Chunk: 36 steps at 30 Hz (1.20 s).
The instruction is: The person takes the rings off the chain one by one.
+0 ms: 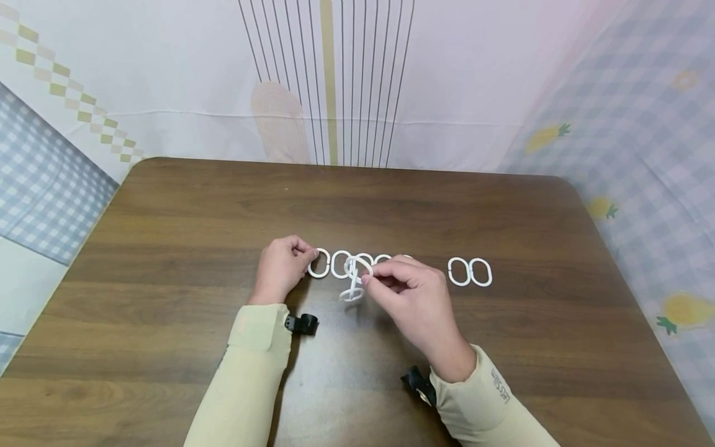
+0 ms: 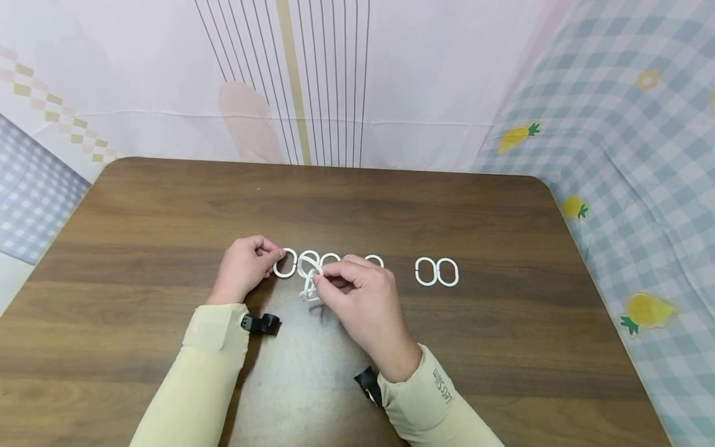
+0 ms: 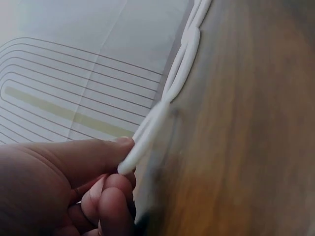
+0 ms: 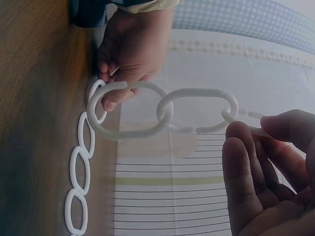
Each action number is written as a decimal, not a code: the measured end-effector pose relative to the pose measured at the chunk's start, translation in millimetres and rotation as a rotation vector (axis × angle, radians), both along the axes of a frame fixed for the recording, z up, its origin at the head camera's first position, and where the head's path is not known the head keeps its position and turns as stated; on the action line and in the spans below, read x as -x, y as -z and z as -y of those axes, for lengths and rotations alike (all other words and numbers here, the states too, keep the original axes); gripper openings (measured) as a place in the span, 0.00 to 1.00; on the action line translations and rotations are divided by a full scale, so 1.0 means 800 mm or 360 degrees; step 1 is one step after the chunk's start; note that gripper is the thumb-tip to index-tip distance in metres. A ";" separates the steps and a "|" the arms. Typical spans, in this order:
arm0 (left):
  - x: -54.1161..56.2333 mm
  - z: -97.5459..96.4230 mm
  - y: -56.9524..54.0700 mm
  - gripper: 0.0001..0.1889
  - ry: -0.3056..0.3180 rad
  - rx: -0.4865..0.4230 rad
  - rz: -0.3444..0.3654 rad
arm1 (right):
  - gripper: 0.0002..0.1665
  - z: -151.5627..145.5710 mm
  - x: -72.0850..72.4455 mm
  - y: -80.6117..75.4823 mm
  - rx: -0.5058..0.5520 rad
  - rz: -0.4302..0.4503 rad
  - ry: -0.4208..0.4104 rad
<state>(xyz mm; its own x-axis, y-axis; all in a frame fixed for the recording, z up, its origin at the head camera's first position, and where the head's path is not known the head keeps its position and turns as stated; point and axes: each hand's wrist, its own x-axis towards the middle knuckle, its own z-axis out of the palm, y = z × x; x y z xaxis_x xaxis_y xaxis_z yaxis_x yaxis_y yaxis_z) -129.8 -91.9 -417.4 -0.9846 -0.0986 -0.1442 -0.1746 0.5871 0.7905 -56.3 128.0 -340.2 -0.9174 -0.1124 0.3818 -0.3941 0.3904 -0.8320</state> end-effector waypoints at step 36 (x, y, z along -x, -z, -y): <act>-0.001 -0.001 -0.003 0.11 0.0003 0.0055 0.0080 | 0.07 -0.002 -0.003 -0.003 0.0010 0.0059 0.0003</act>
